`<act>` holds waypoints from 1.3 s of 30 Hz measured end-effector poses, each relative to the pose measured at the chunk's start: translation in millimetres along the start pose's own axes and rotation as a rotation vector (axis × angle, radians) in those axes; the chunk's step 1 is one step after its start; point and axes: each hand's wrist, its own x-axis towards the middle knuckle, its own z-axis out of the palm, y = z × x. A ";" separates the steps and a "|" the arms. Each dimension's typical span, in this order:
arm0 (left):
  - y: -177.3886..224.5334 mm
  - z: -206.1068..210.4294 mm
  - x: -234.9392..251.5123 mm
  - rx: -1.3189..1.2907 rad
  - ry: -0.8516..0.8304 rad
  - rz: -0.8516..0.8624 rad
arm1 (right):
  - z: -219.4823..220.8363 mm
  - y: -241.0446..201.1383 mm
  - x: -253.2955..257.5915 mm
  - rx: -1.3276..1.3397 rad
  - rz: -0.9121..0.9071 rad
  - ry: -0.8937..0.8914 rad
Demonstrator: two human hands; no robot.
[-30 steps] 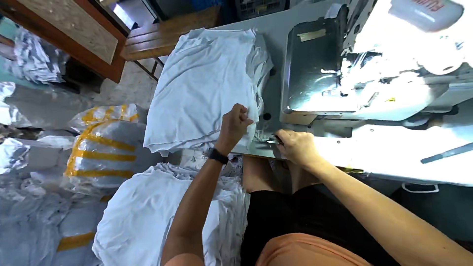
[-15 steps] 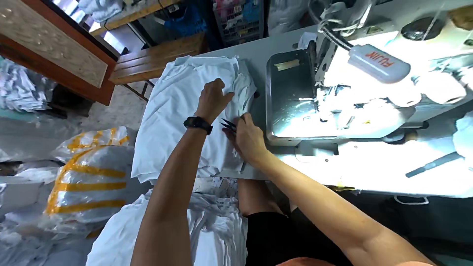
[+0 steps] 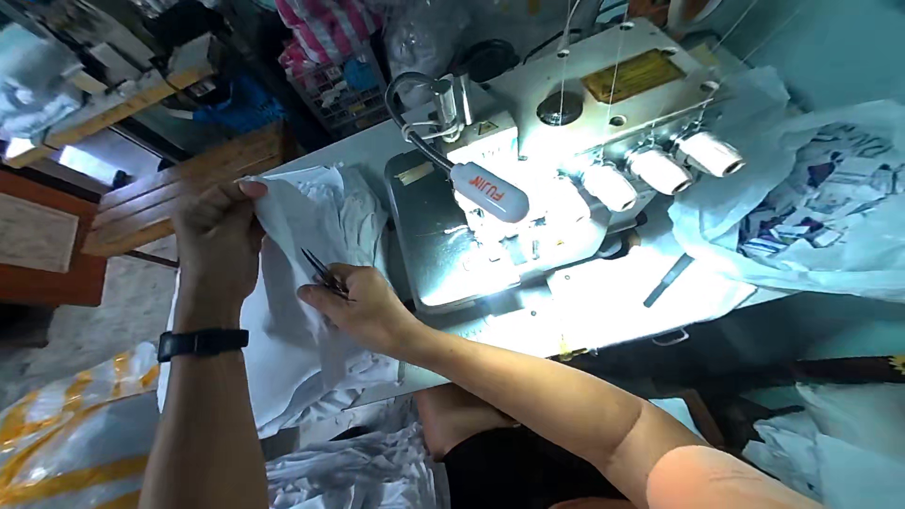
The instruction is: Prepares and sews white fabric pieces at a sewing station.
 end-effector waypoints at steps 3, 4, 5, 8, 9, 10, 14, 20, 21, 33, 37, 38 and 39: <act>-11.2 -3.0 -13.1 0.406 -0.103 0.060 | -7.2 -6.0 -15.9 -0.040 0.017 -0.005; -12.5 -4.1 -14.7 0.532 -0.143 0.091 | -9.2 -5.9 -21.2 -0.031 0.024 -0.006; -12.3 -5.3 -15.0 0.618 -0.178 0.115 | -11.2 -6.1 -26.0 -0.015 0.034 -0.008; -11.6 -9.6 -11.9 0.690 -0.229 0.191 | -16.3 -6.3 -37.8 0.033 0.037 0.009; -10.7 -11.1 -9.8 0.668 -0.240 0.226 | -18.0 -6.7 -40.5 0.044 0.032 0.015; -7.9 -12.1 -7.8 0.621 -0.251 0.241 | -20.2 -7.6 -42.9 0.052 0.031 0.016; -1.8 -10.0 -2.5 0.238 -0.239 0.261 | -37.2 -17.4 -54.5 0.062 0.033 0.014; 34.8 30.4 -10.6 0.006 -0.375 0.360 | -95.5 -27.3 -100.5 0.174 -0.048 -0.077; 38.1 41.9 -14.7 0.046 -0.393 0.372 | -108.7 -22.3 -109.0 0.167 -0.068 -0.097; 14.6 139.1 -42.2 0.278 -0.419 0.351 | -153.5 65.8 -149.8 -0.187 -0.194 0.205; 9.0 140.9 -39.8 0.294 -0.400 0.280 | -152.1 67.5 -148.6 -0.252 -0.275 0.245; 11.2 140.6 -39.5 0.309 -0.394 0.262 | -151.8 67.2 -149.1 -0.268 -0.275 0.261; 13.2 140.2 -39.4 0.327 -0.391 0.234 | -151.1 67.1 -150.5 -0.284 -0.280 0.275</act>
